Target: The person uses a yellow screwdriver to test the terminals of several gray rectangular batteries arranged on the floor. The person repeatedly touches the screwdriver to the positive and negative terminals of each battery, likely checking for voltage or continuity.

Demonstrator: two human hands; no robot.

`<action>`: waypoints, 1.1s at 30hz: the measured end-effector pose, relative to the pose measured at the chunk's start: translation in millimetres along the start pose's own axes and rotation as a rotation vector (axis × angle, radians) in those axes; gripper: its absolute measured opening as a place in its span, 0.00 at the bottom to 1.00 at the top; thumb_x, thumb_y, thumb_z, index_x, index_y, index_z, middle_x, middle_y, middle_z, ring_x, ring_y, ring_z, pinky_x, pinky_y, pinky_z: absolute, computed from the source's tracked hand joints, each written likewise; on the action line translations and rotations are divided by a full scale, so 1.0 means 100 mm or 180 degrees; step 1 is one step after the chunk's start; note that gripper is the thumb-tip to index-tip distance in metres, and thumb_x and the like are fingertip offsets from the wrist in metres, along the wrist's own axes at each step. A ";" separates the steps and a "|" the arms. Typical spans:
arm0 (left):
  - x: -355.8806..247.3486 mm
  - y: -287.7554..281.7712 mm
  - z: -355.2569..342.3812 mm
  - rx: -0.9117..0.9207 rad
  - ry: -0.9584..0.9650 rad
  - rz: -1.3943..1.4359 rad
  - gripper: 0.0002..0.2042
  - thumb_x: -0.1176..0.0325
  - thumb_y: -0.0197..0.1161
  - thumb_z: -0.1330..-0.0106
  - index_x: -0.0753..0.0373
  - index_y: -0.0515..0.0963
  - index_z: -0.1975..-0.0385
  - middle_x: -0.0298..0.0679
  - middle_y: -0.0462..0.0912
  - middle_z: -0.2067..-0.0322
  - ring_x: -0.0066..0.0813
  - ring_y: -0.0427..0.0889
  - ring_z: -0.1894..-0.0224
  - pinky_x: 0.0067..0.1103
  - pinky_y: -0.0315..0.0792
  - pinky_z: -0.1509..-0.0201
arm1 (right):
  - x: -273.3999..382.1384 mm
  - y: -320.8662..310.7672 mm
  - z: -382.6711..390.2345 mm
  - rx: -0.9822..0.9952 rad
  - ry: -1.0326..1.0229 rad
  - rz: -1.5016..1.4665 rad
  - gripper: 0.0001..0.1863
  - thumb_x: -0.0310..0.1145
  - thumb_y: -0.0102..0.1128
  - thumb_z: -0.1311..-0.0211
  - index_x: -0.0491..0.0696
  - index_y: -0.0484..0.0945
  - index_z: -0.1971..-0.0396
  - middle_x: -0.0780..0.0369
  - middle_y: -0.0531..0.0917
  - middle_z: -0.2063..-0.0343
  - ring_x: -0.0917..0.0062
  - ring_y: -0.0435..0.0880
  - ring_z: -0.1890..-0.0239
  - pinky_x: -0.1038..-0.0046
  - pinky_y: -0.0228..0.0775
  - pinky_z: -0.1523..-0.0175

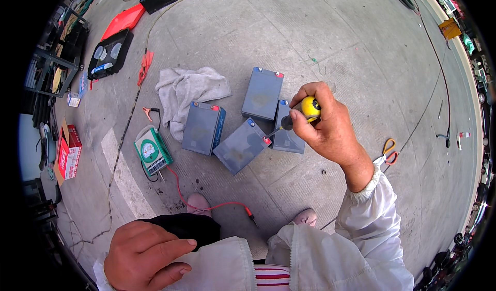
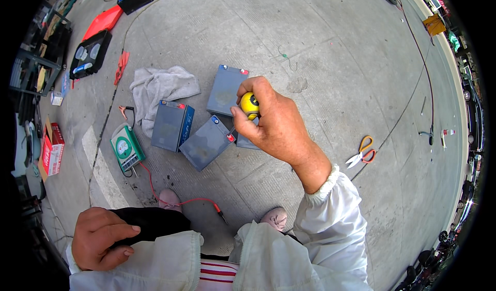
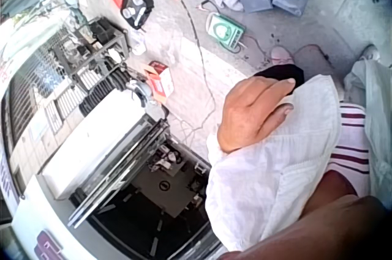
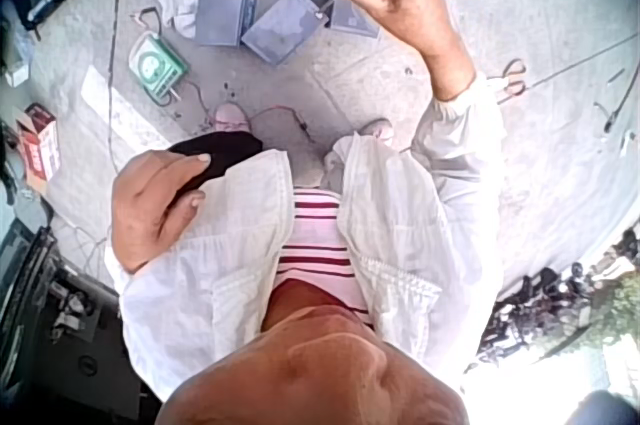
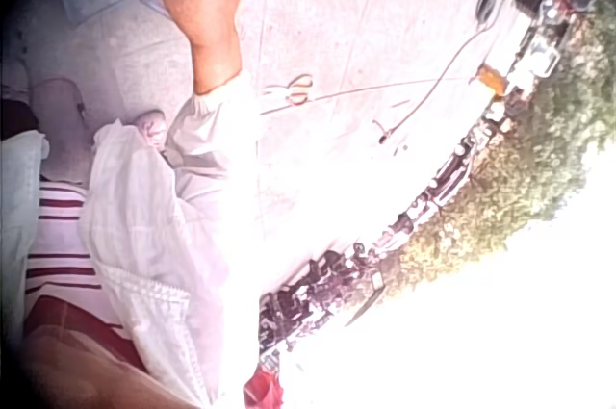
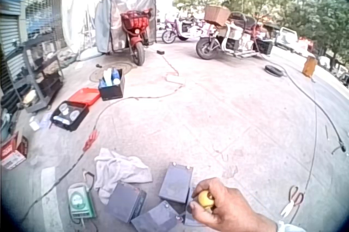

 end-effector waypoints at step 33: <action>0.03 0.00 -0.03 0.0006 -0.0038 0.0026 0.17 0.64 0.71 0.46 0.63 0.85 0.58 0.38 0.85 0.71 0.35 0.82 0.73 0.28 0.70 0.71 | -0.04 -0.03 0.01 0.0039 -0.0022 -0.0051 0.15 0.34 0.66 0.35 0.50 0.70 0.55 0.60 0.82 0.70 0.72 0.86 0.71 0.72 0.78 0.67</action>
Point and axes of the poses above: each hand's wrist, its own z-axis away from the middle knuckle, its own y-axis out of the palm, x = y × z, the point moved 1 cm from there along -z, towards the middle knuckle
